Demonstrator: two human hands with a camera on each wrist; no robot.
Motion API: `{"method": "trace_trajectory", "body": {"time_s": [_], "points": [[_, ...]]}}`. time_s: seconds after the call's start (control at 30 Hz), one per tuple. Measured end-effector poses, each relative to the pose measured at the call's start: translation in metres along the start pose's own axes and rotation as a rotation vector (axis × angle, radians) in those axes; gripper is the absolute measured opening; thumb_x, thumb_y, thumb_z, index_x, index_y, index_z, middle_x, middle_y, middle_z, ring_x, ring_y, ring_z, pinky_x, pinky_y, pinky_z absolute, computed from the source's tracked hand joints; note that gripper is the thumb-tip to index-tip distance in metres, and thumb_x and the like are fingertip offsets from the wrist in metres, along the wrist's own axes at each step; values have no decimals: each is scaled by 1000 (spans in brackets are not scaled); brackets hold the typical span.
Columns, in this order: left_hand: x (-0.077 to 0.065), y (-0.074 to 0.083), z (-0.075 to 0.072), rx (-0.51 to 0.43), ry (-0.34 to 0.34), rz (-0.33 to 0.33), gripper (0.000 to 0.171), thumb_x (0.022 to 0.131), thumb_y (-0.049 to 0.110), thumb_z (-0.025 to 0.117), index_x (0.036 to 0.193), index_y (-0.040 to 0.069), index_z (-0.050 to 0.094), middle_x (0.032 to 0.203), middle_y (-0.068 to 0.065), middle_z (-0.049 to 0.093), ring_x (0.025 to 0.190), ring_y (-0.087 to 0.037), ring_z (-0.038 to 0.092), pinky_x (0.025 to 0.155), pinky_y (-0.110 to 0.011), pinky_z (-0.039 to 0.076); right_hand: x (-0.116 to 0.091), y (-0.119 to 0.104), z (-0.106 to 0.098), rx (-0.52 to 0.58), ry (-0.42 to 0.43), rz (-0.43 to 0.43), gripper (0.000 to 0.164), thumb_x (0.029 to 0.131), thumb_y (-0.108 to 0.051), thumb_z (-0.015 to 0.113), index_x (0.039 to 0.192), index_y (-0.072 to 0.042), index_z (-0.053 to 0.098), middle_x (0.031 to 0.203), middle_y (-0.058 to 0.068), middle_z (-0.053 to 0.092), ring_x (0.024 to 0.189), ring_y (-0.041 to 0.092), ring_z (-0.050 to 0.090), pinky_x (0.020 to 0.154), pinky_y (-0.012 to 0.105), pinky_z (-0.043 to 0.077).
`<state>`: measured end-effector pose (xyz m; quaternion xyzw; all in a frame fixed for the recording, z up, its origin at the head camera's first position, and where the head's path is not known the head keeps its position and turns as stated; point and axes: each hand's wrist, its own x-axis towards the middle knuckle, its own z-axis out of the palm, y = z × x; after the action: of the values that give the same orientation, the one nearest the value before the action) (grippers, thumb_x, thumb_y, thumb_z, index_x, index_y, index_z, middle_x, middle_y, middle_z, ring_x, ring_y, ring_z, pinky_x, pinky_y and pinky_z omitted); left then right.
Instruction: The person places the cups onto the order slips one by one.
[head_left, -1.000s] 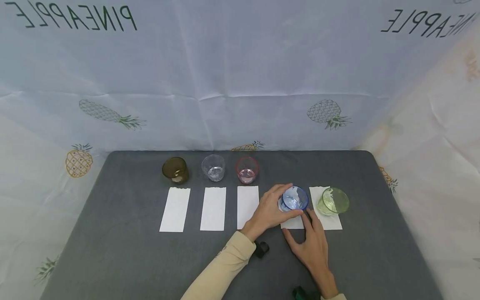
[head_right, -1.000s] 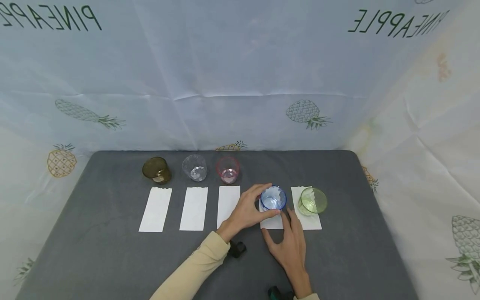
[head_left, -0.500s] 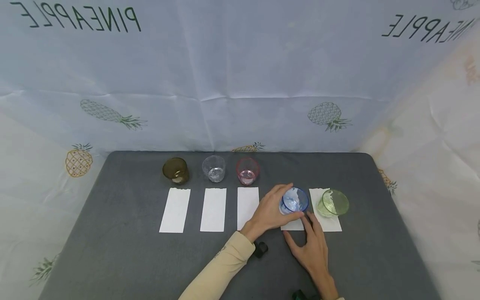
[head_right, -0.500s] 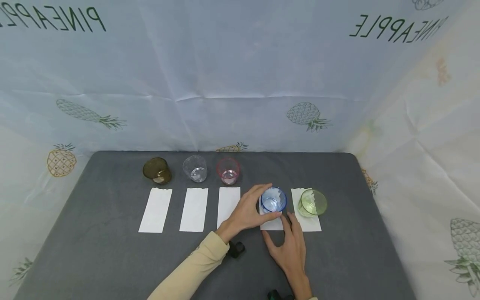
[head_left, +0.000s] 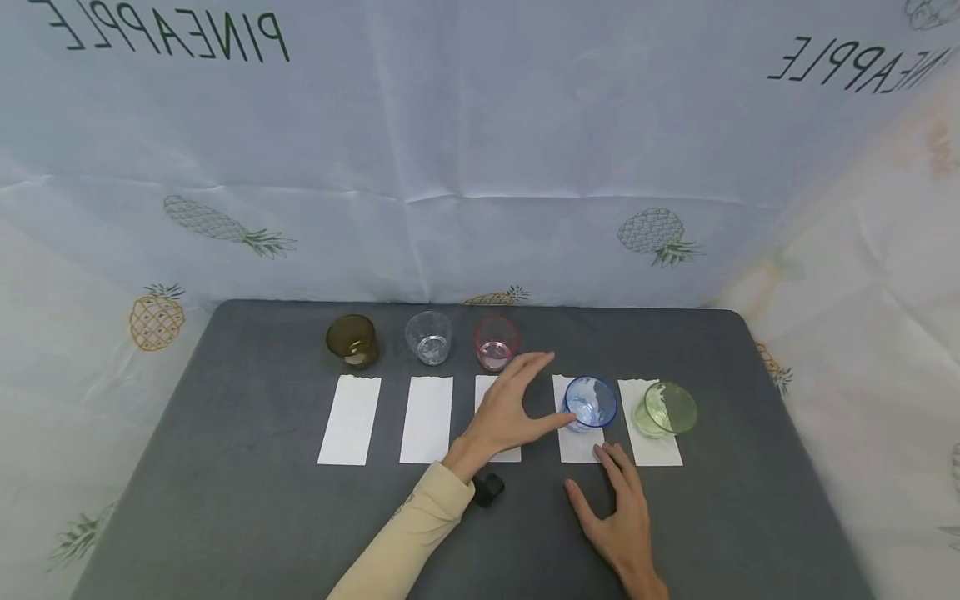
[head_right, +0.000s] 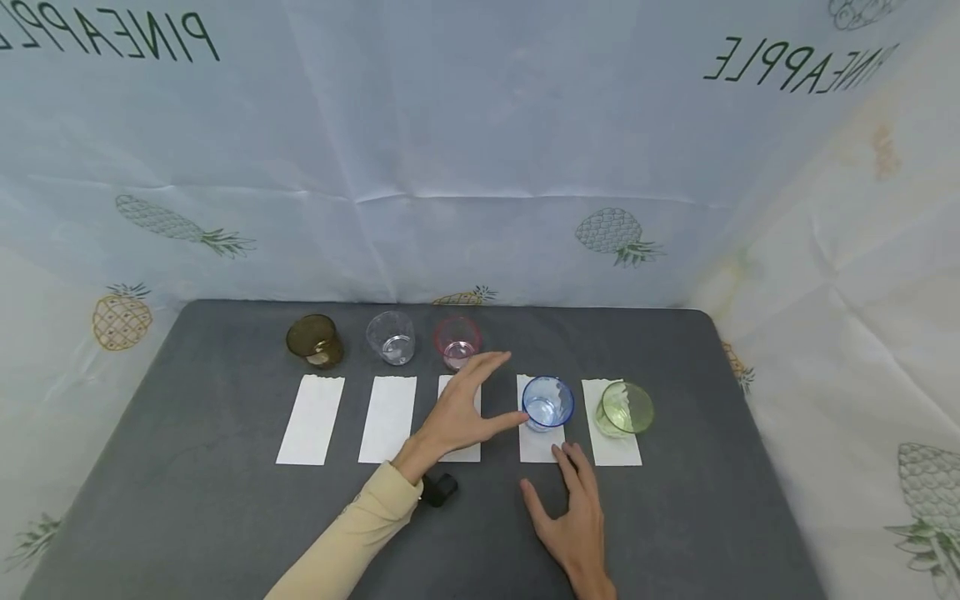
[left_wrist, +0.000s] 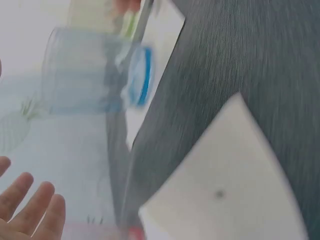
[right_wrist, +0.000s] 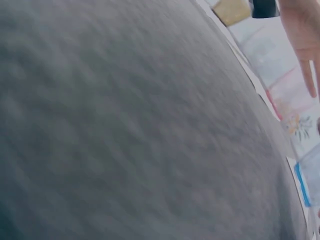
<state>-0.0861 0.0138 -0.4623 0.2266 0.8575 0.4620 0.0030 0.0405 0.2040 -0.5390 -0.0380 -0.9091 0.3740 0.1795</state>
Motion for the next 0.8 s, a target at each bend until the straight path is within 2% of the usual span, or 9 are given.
{"method": "trace_trajectory", "body": {"time_s": [0.1,0.2,0.23,0.27,0.43,0.67,0.8], "points": [[0,-6,-14,5,40,-6,86,81,44,85,154,19,47,156,-6,49,144,-29,50,112,-53,48,-3,-5,2,33,20,-55,67,70,-10,91,132,-3,66,139,20,61,142,29,48,118,5,19],[2,-12,-28,7,66,-18,86,80,42,86,154,19,48,156,-6,48,143,-29,50,113,-53,47,-3,-12,6,57,25,-119,67,69,-9,90,132,-4,67,135,19,63,145,10,43,116,1,17],[3,-13,-32,7,71,-22,87,80,42,86,154,19,48,156,-6,48,143,-29,50,113,-51,47,-3,-14,7,61,25,-136,67,69,-9,90,132,-4,67,134,18,63,145,8,42,117,1,18],[4,-14,-37,5,73,-26,87,80,42,87,154,19,47,156,-5,48,144,-28,49,114,-51,47,-3,-17,9,70,25,-151,68,69,-9,90,132,-4,67,133,18,64,144,8,43,117,2,19],[8,-20,-54,12,91,-25,89,78,42,88,154,18,48,156,-6,47,146,-27,46,116,-52,44,-2,-28,16,82,4,-181,68,69,-10,90,132,-6,67,133,17,65,134,35,49,118,3,19],[14,-28,-72,65,88,9,92,77,38,90,154,11,47,156,-14,46,146,-34,45,116,-57,43,4,-40,27,90,-55,-180,68,72,-18,90,135,-11,66,138,14,63,137,37,50,118,3,17],[18,-33,-80,88,71,27,94,77,38,90,154,8,45,156,-17,44,146,-36,44,116,-57,42,11,-47,34,95,-65,-209,70,73,-20,90,137,-12,65,139,13,62,137,39,51,119,4,17]]}}
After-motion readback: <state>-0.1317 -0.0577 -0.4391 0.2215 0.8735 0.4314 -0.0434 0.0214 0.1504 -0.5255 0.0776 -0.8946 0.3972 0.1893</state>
